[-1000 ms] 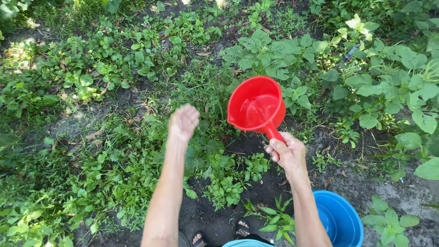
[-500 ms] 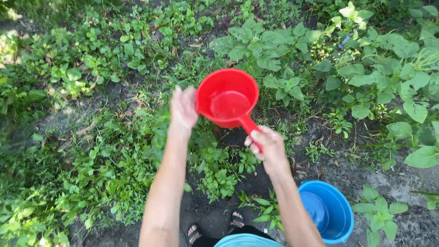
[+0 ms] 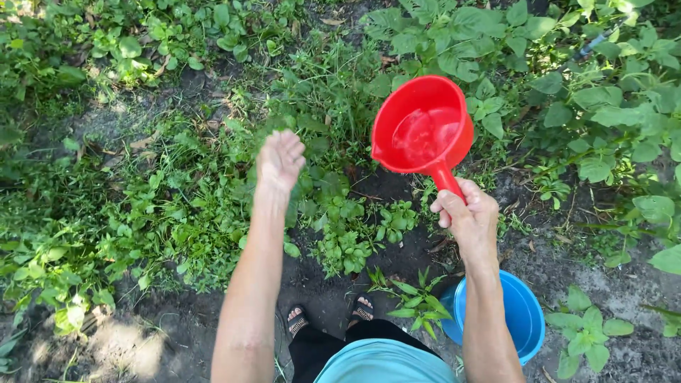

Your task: The recorder is watering various plants in a garden using a red scoop to transfer water from a blue bucket.

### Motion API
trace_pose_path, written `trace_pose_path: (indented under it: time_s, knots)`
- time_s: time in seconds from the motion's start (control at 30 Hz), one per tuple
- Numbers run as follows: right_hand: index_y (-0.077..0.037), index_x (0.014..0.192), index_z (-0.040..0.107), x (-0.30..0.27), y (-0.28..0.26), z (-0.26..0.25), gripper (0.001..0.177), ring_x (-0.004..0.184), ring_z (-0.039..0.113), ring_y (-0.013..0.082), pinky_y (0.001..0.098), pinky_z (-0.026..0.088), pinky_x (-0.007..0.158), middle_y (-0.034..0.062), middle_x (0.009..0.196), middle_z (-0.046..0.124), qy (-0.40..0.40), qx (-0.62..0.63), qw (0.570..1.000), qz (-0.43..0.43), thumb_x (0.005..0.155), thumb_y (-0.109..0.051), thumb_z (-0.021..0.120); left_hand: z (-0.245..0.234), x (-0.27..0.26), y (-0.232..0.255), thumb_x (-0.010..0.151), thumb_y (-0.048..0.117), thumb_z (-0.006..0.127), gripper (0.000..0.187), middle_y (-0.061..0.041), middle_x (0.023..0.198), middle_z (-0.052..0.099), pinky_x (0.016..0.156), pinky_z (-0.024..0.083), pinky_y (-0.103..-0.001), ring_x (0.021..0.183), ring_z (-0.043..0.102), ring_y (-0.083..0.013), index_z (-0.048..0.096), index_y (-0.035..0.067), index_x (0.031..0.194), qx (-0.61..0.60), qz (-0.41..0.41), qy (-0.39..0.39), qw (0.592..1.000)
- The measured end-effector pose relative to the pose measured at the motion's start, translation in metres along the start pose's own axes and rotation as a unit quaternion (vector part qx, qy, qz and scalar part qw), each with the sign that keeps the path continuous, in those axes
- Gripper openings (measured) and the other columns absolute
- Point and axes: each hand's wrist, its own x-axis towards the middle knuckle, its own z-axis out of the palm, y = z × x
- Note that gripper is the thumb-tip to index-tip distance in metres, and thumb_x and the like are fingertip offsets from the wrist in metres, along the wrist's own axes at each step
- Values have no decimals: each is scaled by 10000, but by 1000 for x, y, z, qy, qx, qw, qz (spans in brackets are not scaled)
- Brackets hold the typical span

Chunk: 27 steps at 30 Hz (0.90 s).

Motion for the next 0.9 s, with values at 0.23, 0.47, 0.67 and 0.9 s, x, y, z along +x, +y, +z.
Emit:
trace_pose_path:
  time_s: [0.23,0.47,0.67,0.9]
  knots:
    - [90,1193,670,-14,-21,43,269,408,559,143,222,415,363,189,668,686,-73,-66,994,-41,945,4,616,8,4,-70,1066,524,271,706,-243,1631,210,1259,61,-538,1516,188,-398,250,24,1565,-81,-121,-11,989]
    - [115,1287,582,-8,-22,42,370,422,542,81,166,328,304,173,701,682,-84,142,983,84,965,-66,608,74,-34,23,982,666,355,722,-208,1547,400,1221,68,-600,1464,291,-418,476,144,1468,47,59,-8,997]
    - [73,1276,602,-9,-10,22,352,427,535,74,148,310,292,181,713,677,-57,137,987,69,963,-88,619,55,-44,47,954,739,348,820,-188,1665,145,1164,-88,-702,1523,37,-435,398,169,1541,177,171,10,969]
    - [89,1222,629,-7,7,-3,283,447,546,98,172,337,332,184,704,666,-47,-16,999,-12,968,-31,597,-2,-29,-29,1072,497,270,640,-207,1611,275,1258,112,-502,1504,224,-354,292,74,1552,80,-47,-12,996]
